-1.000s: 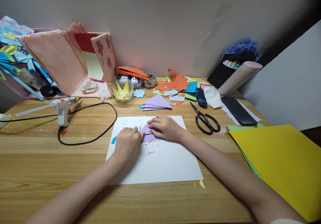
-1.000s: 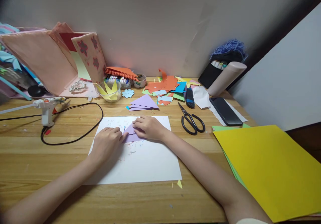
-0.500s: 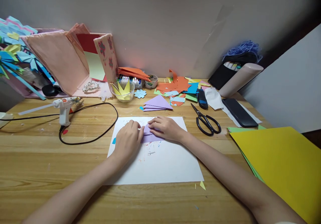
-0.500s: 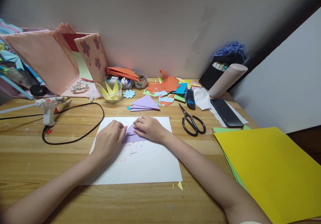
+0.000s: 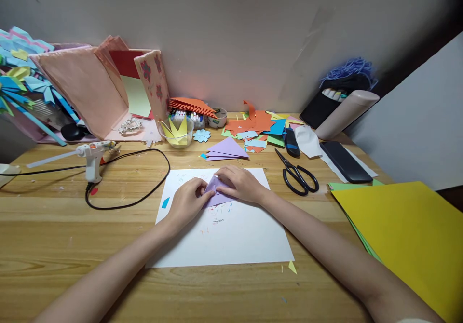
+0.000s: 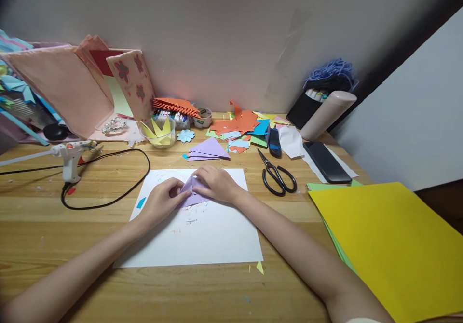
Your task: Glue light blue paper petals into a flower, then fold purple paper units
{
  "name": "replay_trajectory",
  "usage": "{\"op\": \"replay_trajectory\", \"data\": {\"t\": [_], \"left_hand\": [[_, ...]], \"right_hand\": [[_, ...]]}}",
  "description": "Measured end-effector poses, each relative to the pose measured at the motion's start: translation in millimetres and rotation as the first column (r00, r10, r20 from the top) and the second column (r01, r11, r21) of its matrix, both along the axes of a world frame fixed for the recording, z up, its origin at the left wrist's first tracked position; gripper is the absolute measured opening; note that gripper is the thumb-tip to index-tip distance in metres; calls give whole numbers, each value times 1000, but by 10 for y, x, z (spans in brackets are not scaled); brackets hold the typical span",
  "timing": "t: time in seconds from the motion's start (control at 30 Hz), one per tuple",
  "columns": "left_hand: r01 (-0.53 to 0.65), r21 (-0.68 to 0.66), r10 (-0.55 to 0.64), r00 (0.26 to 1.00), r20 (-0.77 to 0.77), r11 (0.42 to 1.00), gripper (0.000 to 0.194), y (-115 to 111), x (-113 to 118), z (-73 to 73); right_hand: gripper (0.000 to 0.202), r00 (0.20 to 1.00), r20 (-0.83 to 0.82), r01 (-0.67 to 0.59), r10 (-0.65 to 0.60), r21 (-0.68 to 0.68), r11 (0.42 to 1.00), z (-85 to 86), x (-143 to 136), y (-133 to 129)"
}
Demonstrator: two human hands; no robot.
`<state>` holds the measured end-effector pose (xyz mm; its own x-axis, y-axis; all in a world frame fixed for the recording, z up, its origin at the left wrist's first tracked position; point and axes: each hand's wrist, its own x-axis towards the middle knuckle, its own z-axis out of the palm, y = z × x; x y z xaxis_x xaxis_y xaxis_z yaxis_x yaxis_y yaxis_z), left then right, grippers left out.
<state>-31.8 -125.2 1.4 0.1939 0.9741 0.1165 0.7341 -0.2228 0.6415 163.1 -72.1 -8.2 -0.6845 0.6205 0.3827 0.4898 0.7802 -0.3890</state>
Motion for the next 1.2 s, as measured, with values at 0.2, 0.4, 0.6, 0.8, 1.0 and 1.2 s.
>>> {"op": "replay_trajectory", "data": {"t": [0.2, 0.4, 0.6, 0.8, 1.0, 1.2], "left_hand": [[41, 389, -27, 999, -41, 920, 7, 1, -40, 48], [203, 483, -66, 956, -284, 852, 18, -9, -54, 35], [279, 338, -121, 900, -420, 899, 20, -2, -39, -15], [227, 273, -106, 912, -395, 935, 18, 4, -45, 22], [119, 170, -91, 982, -165, 978, 18, 44, -62, 2], [42, 101, -37, 998, -53, 994, 20, 111, -38, -38]], "right_hand": [[7, 977, -207, -3, 48, 214, 977, -20, 32, -27], [14, 985, -59, -129, 160, 356, 925, -27, 47, -62], [15, 982, 23, -188, 187, 170, 967, -96, 62, 6], [11, 989, -21, -149, 149, 6, 989, -41, 48, -13], [14, 995, -82, -72, 62, -120, 990, -9, 12, 5], [18, 993, -61, 89, -100, -159, 983, -6, -53, -3]]}}
